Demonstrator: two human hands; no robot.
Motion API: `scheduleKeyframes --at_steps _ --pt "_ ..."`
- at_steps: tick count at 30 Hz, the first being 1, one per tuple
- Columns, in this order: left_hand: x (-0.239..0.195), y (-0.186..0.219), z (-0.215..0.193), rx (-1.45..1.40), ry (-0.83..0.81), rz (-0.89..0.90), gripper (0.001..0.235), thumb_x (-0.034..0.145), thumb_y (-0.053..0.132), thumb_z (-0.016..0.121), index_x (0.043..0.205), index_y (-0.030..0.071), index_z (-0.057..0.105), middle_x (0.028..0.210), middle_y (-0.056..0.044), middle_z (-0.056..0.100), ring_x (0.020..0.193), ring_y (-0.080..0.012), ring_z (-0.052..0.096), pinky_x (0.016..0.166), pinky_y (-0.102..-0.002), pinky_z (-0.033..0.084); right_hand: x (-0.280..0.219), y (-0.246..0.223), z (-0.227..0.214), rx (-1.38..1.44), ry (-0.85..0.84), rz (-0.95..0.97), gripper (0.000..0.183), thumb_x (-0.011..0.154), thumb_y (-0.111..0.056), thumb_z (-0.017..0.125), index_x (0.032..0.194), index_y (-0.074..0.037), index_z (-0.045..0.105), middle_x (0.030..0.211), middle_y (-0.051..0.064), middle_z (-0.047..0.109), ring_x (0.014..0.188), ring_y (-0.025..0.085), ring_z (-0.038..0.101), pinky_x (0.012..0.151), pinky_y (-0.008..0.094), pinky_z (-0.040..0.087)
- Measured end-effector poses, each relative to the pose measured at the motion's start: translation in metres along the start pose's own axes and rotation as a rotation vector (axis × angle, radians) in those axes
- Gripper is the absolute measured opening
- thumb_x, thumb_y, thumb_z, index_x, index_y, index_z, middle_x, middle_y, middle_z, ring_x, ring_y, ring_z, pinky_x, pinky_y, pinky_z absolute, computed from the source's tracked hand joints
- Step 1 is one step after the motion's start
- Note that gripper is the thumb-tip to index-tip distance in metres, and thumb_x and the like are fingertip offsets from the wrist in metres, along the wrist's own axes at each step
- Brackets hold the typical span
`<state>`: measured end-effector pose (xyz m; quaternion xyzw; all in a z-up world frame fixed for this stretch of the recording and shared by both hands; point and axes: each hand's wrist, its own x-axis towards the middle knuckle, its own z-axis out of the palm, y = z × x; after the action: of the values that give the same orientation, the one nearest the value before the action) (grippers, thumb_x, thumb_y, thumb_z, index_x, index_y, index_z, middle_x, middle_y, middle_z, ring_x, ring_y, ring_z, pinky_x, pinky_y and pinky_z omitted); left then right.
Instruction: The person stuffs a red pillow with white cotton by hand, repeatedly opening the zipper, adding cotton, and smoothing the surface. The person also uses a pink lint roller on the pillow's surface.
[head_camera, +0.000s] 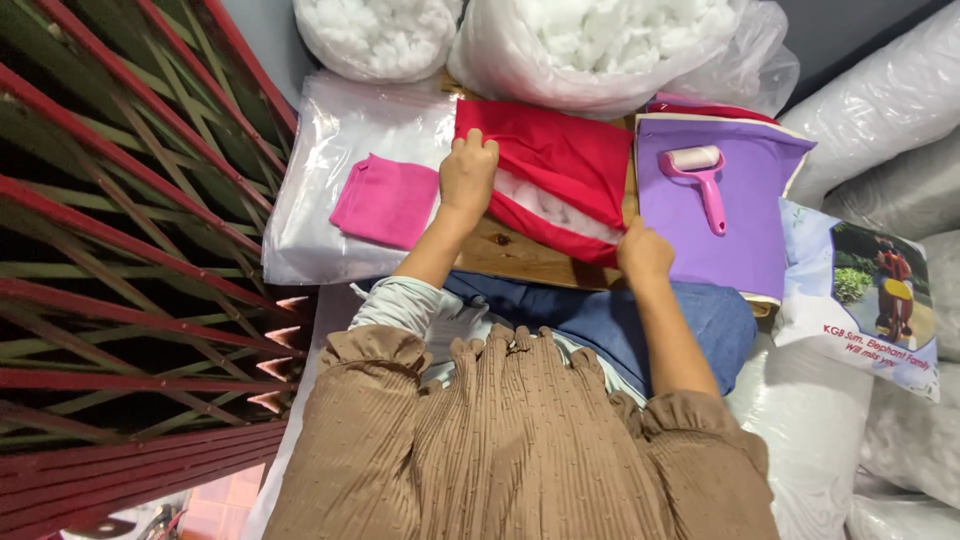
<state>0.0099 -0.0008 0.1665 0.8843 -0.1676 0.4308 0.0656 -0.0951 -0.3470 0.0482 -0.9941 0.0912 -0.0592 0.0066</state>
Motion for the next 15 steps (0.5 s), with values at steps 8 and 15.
scheduleKeyframes --at_steps 8,15 --pt "0.113 -0.011 -0.123 -0.141 0.017 -0.125 0.003 0.080 0.005 0.067 0.080 0.008 0.070 0.092 -0.005 0.058 0.073 -0.0312 0.057 0.043 -0.047 0.051 0.020 -0.006 -0.252 -0.067 0.674 -0.025 0.016 0.106 -0.012 0.049 0.120 -0.006 0.055 0.085 0.015 0.063 0.065 0.039 0.066 0.049 0.052 0.049" --pt "0.133 -0.042 -0.097 -0.265 -0.391 0.051 0.024 0.069 -0.009 0.059 0.072 0.010 0.073 0.081 -0.017 0.070 0.077 -0.0451 0.068 0.067 -0.057 0.055 0.039 0.006 -0.292 0.372 0.235 -0.127 0.033 0.104 -0.031 0.067 0.129 -0.010 0.067 0.108 0.029 0.072 0.102 0.050 0.065 0.083 0.053 0.044"
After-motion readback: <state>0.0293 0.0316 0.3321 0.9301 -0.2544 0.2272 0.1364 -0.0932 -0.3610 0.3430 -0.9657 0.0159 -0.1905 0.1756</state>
